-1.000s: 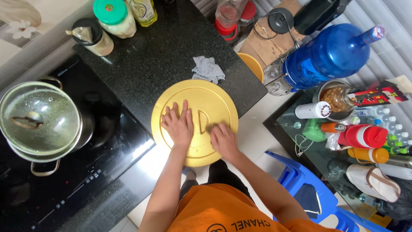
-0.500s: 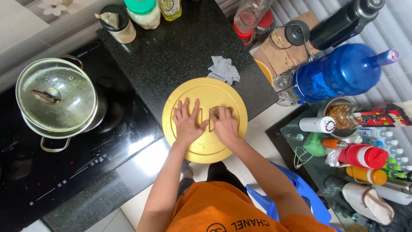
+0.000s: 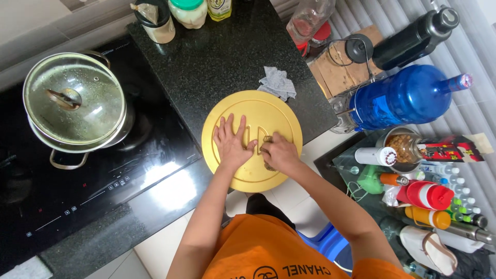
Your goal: The recorder is cleaning and scrubbing a large yellow plastic lid with a cloth in a kitchen environment.
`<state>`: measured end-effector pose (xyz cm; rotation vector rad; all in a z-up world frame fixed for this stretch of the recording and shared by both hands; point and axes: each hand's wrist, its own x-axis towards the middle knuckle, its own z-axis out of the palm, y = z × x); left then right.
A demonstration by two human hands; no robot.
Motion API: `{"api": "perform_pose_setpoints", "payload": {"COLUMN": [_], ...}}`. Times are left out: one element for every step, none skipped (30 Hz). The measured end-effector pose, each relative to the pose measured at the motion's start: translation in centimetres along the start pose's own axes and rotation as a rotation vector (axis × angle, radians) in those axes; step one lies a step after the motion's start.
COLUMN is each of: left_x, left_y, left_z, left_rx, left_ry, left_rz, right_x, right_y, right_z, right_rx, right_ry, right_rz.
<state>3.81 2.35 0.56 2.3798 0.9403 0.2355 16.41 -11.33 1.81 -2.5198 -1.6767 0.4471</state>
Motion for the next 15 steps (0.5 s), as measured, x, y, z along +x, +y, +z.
{"api": "perform_pose_setpoints", "payload": {"left_x": [0.0, 0.0, 0.0, 0.0, 0.0, 0.0, 0.0, 0.0, 0.1, -0.1, -0.3, -0.3, -0.3, -0.2, -0.3], "left_y": [0.0, -0.2, -0.2, -0.2, -0.3, -0.2, -0.1, 0.0, -0.1, -0.2, -0.2, -0.4, -0.6, -0.6, -0.6], "left_z": [0.4, 0.6, 0.6, 0.6, 0.7, 0.5, 0.3, 0.2, 0.4, 0.6, 0.8, 1.0, 1.2, 1.4, 1.5], "left_rx": [0.007, 0.017, 0.016, 0.018, 0.02, 0.019, 0.017, 0.015, 0.013, 0.016, 0.019, 0.019, 0.023, 0.026, 0.024], "left_ry": [0.002, 0.005, 0.008, 0.004, 0.001, 0.0, -0.01, -0.019, -0.019, -0.008, 0.003, 0.003, 0.02, 0.039, 0.042], "left_rz": [-0.001, -0.003, -0.006, -0.011, -0.016, -0.017, -0.021, -0.029, -0.033, -0.021, -0.008, -0.01, 0.004, 0.022, 0.023], "right_x": [0.2, 0.5, 0.7, 0.8, 1.0, 1.2, 1.4, 1.6, 2.2, 2.6, 3.0, 3.7, 4.4, 5.2, 5.1], "right_y": [0.7, 1.2, 0.7, 0.1, -0.3, -0.5, -0.7, -0.8, -0.8, -1.0, -1.1, -1.3, -1.5, -1.5, -1.3], "right_z": [0.7, 1.5, 1.1, 0.7, 0.4, 0.8, 1.2, 1.7, 1.9, 2.1, 2.4, 2.2, 1.8, 1.3, 1.7], "right_rx": [0.059, 0.121, 0.12, 0.142, 0.165, 0.164, 0.155, 0.146, 0.145, 0.109, 0.073, 0.073, 0.049, 0.022, 0.02], "right_ry": [0.049, 0.098, 0.097, 0.165, 0.232, 0.23, 0.254, 0.275, 0.271, 0.259, 0.248, 0.246, 0.24, 0.238, 0.24], "right_rz": [0.038, 0.075, 0.071, 0.113, 0.156, 0.156, 0.207, 0.255, 0.253, 0.272, 0.29, 0.289, 0.247, 0.206, 0.204]}}
